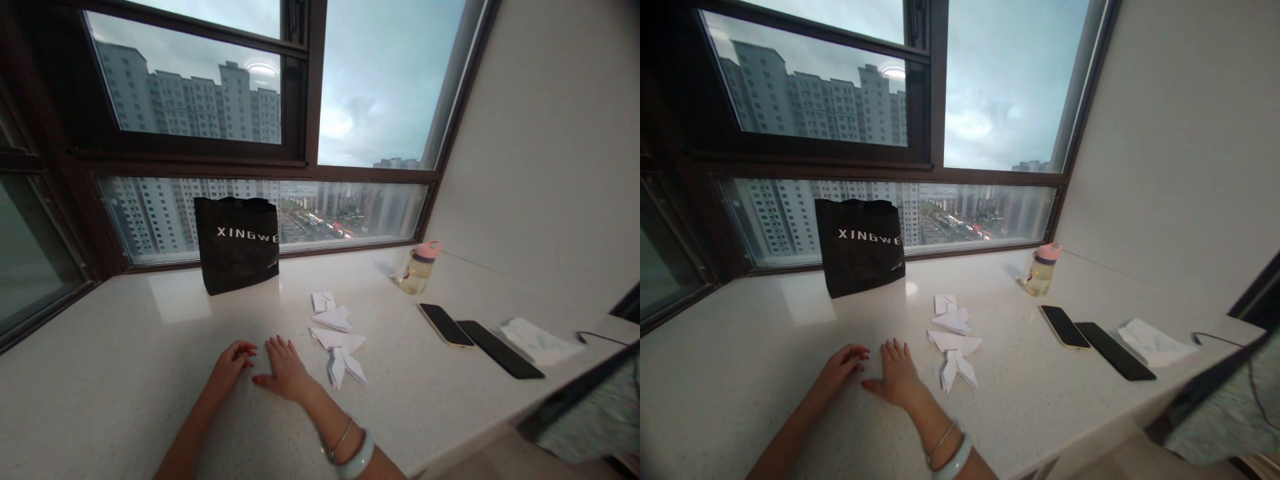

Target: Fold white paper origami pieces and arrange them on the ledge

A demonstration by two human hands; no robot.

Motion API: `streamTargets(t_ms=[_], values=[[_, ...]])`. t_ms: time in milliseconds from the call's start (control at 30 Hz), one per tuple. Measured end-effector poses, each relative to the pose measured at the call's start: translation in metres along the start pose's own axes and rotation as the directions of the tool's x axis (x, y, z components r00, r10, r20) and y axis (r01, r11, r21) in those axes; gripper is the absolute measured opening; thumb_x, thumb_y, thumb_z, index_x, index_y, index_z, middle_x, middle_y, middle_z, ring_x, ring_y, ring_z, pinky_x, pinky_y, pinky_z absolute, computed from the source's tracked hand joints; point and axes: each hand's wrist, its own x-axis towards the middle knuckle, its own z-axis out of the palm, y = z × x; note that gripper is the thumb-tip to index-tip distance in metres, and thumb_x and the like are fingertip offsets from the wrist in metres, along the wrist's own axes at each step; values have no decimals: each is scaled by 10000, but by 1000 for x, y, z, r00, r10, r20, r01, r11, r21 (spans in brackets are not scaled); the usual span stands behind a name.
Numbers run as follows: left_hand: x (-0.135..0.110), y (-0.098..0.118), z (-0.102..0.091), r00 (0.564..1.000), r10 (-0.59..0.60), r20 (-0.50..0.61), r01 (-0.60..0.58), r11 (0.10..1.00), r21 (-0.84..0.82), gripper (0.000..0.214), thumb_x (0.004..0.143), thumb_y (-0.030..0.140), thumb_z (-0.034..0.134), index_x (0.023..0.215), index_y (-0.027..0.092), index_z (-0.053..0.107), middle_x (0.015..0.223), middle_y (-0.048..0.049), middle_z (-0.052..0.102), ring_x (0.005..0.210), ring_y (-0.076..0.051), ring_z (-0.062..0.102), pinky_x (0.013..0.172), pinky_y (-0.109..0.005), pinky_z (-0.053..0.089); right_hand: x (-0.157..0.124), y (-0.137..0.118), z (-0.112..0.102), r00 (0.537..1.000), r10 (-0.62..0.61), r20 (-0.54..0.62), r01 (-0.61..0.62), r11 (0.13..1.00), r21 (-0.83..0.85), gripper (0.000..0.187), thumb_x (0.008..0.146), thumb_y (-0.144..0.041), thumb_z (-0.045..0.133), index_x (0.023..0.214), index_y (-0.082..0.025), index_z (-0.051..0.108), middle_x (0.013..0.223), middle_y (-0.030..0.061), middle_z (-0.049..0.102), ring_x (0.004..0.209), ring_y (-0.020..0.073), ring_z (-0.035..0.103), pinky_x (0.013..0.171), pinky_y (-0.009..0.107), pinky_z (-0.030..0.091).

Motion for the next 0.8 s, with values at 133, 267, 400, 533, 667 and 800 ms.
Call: streamTargets(t_ms=[133,267,400,533,667,800], values=[[-1,2,4,999,8,43,-9,1000,22,208,599,262,468,726,164,600,815,-69,644,758,-185,604,652,-296,492,-2,2,0,1000,6,-15,-6,1000,3,765,744,-523,462,1331,-74,265,1396,157,263,1306,267,130,1047,442,91],[-3,4,5,998,9,57,-12,998,60,224,605,249,456,752,167,602,805,-63,648,754,-181,603,655,-292,486,-1,4,2,1000,-1,-27,1,1000,11,746,743,-495,485,1322,-71,281,1389,168,273,1305,257,142,1043,439,111],[-2,3,5,998,14,59,-17,998,57,227,605,244,455,763,167,599,806,-66,643,754,-186,600,651,-297,483,1,6,2,999,-3,-46,5,999,32,725,720,-486,529,1301,-102,328,1383,159,294,1300,254,164,1040,436,118],[-1,0,5,998,14,63,-17,999,49,227,604,229,448,766,169,596,809,-65,639,765,-186,600,662,-295,478,1,9,4,997,5,-72,-1,998,60,724,673,-473,599,1271,-131,374,1361,153,336,1289,255,200,1034,437,138],[0,-1,6,998,16,61,-18,999,46,219,605,225,452,762,168,595,813,-68,639,765,-186,598,666,-297,476,0,8,7,995,1,-102,6,998,70,698,656,-450,633,1240,-137,414,1336,157,369,1274,263,236,1025,441,160],[1,-2,6,999,12,46,-14,999,53,209,614,222,452,755,169,597,801,-60,642,744,-175,599,681,-293,472,6,11,-7,982,-47,-185,75,987,143,378,744,-412,555,1031,-166,576,1152,112,544,1139,215,437,952,355,313]])
